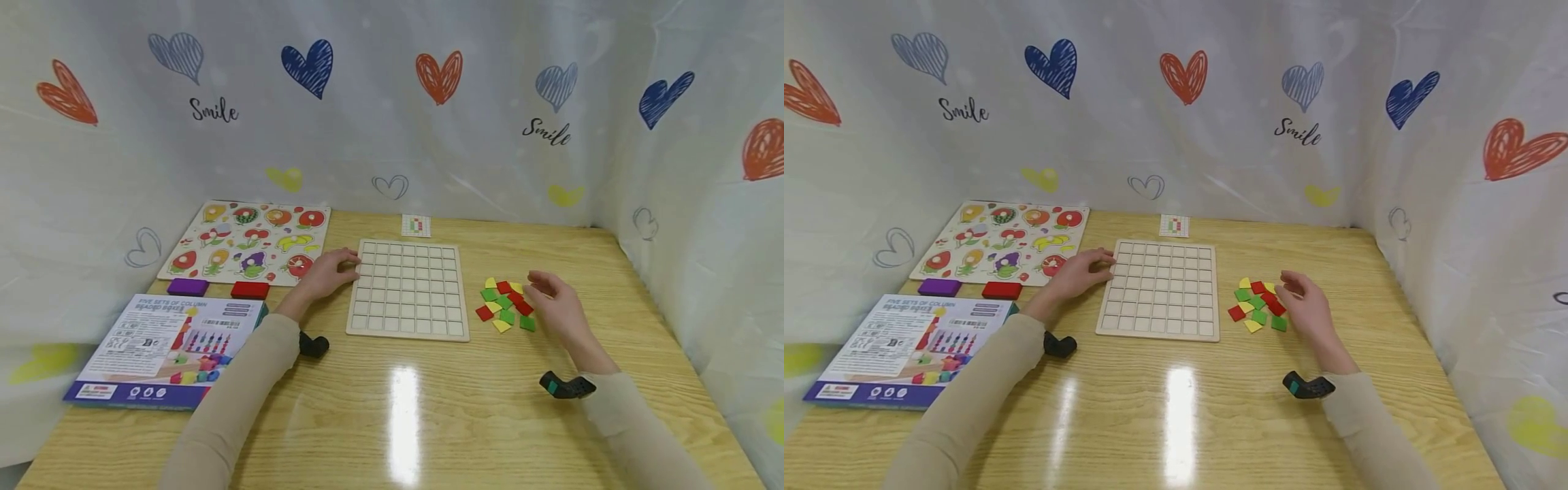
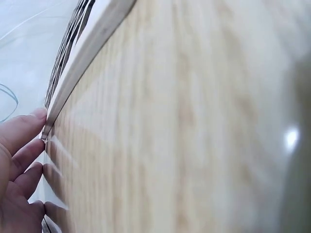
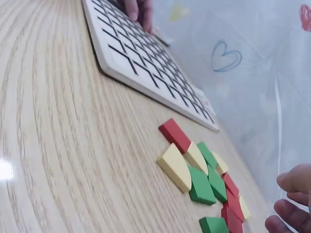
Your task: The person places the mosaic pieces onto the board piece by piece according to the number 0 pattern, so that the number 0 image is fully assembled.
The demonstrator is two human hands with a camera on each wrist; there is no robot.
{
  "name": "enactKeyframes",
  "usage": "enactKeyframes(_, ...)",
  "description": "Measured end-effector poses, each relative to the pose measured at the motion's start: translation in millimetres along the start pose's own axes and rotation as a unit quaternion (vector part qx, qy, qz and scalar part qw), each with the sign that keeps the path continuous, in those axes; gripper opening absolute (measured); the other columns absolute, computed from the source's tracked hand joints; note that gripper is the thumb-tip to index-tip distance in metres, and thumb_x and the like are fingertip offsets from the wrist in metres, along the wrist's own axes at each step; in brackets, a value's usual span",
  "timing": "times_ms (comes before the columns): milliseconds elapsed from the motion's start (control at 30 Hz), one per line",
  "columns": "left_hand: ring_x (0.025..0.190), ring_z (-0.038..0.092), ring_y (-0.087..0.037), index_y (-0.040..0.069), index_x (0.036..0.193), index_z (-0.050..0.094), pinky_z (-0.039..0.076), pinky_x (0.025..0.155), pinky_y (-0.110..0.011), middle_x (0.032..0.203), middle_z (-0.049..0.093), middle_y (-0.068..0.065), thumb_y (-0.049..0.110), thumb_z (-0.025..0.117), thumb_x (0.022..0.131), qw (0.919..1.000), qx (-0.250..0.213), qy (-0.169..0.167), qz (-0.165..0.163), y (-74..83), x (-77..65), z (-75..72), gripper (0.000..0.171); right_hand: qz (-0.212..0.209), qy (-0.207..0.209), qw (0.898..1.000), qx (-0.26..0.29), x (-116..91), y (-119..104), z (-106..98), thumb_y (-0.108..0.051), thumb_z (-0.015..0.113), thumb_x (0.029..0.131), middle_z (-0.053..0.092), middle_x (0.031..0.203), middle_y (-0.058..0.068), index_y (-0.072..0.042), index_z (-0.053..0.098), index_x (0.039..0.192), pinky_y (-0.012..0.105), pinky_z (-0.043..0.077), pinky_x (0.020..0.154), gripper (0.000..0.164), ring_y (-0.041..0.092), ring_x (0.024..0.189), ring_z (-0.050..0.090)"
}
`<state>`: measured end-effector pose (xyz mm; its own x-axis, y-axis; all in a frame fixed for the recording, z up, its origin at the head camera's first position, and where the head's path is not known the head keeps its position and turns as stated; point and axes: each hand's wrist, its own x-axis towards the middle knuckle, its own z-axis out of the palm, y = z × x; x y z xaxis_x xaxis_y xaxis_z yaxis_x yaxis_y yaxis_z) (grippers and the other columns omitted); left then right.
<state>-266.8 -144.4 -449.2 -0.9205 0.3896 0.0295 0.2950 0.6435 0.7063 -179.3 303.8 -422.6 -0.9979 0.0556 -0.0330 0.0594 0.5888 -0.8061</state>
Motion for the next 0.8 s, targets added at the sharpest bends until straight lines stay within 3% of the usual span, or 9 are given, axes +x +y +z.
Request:
enactKeyframes(167,0.144,0.028,-0.031,0.004,0.127,0.063,0.021,0.118,-0.048,0.145,0.049,-0.012,0.018,0.065,0.095,1.0,-0.002,-0.003,-0.004,-1.1,-0.2,-0.6,0.035,0.027,-0.015,0.999,-0.032,0,13,-3,-0.037,0.054,0.1,0.05,0.138,0.024,0.002,0.043,0.143,0.052,0.038,0.105,0.058,0.038,0.127,0.047)
enactKeyframes(267,0.144,0.027,-0.031,0.005,0.127,0.063,0.021,0.118,-0.048,0.146,0.048,-0.012,0.019,0.065,0.095,1.0,-0.002,-0.005,-0.006,-1.2,-0.5,-0.9,0.035,0.019,-0.022,0.997,-0.065,-2,18,-3,-0.033,0.056,0.1,0.055,0.132,0.025,0.004,0.047,0.139,0.048,0.044,0.1,0.054,0.038,0.121,0.052)
enactKeyframes(500,0.145,0.026,-0.031,0.005,0.128,0.063,0.02,0.118,-0.048,0.146,0.048,-0.012,0.019,0.065,0.095,1.0,-0.001,-0.006,-0.006,-1.3,-0.4,-1.0,0.036,-0.018,-0.033,0.993,-0.11,-6,25,-4,-0.032,0.06,0.098,0.062,0.121,0.021,0.002,0.056,0.132,0.02,0.048,0.075,0.048,0.032,0.106,0.059)
enactKeyframes(800,0.145,0.025,-0.033,0.003,0.128,0.062,0.02,0.118,-0.049,0.146,0.048,-0.014,0.018,0.065,0.095,1.0,-0.003,-0.007,0.003,-2.2,-0.4,-1.3,0.036,-0.031,-0.039,0.991,-0.127,-4,25,-2,-0.033,0.061,0.098,0.063,0.116,0.019,0.001,0.057,0.132,0.025,0.049,0.074,0.048,0.031,0.102,0.06)
